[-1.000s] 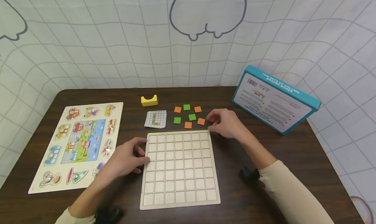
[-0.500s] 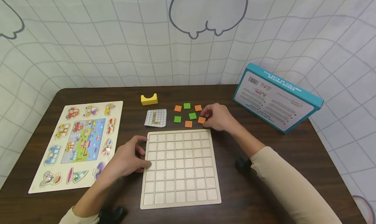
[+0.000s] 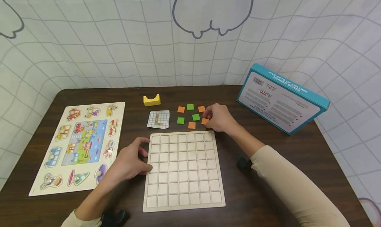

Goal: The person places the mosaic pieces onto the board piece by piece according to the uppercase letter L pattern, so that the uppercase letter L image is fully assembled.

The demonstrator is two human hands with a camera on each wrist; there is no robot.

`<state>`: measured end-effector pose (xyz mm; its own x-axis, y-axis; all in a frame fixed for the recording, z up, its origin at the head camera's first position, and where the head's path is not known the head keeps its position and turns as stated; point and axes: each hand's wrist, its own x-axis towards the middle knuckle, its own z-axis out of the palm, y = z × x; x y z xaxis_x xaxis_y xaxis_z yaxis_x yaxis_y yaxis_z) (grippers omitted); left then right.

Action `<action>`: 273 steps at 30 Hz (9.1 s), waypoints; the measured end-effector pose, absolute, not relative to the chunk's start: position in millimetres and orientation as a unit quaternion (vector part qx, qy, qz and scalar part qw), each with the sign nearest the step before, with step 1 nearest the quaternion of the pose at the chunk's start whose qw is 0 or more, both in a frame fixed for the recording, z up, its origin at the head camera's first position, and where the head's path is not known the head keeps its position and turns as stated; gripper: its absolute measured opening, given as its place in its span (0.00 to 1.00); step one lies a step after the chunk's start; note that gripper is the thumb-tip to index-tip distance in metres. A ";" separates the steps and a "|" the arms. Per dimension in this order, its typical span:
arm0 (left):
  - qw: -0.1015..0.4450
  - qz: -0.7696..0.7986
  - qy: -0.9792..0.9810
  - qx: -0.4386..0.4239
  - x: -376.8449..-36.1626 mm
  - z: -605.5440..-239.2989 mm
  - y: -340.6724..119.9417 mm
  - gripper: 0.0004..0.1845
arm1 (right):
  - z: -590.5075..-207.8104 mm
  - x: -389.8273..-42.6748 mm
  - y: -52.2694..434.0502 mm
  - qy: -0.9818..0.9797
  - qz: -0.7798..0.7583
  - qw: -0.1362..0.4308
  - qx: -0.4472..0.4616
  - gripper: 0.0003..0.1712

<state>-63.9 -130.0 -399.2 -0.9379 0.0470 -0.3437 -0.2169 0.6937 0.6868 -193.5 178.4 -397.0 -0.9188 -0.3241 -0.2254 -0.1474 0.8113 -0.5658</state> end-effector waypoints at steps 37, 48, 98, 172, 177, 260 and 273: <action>0.166 0.396 0.901 -0.055 -63.1 -397.5 -130.9 0.44 | -387.2 -191.8 180.5 0.930 -0.321 0.147 -0.106 0.13; 0.163 0.397 0.901 -0.057 -63.1 -399.5 -130.2 0.44 | -382.6 -177.2 170.5 0.920 -0.341 0.149 -0.120 0.16; 0.160 0.398 0.901 -0.063 -61.1 -400.5 -129.5 0.43 | -393.2 -127.0 89.0 0.904 -0.308 0.176 -0.238 0.12; 0.141 0.409 0.899 -0.059 -57.7 -402.2 -130.1 0.42 | -382.8 -182.8 150.1 0.928 -0.316 0.125 -0.154 0.15; 0.141 0.402 0.903 -0.062 -58.1 -402.1 -130.0 0.42 | -385.0 -189.4 152.2 0.929 -0.314 0.125 -0.154 0.16; 0.145 0.389 0.908 -0.053 -58.9 -404.0 -131.2 0.42 | -383.9 -160.9 147.8 0.920 -0.339 0.135 -0.142 0.13; 0.143 0.387 0.909 -0.051 -59.4 -404.3 -130.9 0.41 | -384.1 -137.5 137.2 0.914 -0.348 0.134 -0.159 0.12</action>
<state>-59.4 -130.9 -404.3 -0.9539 0.0188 -0.2994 -0.2027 0.6953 0.6895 -137.5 137.2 -384.1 -0.9132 -0.3846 -0.1349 -0.1975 0.7071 -0.6790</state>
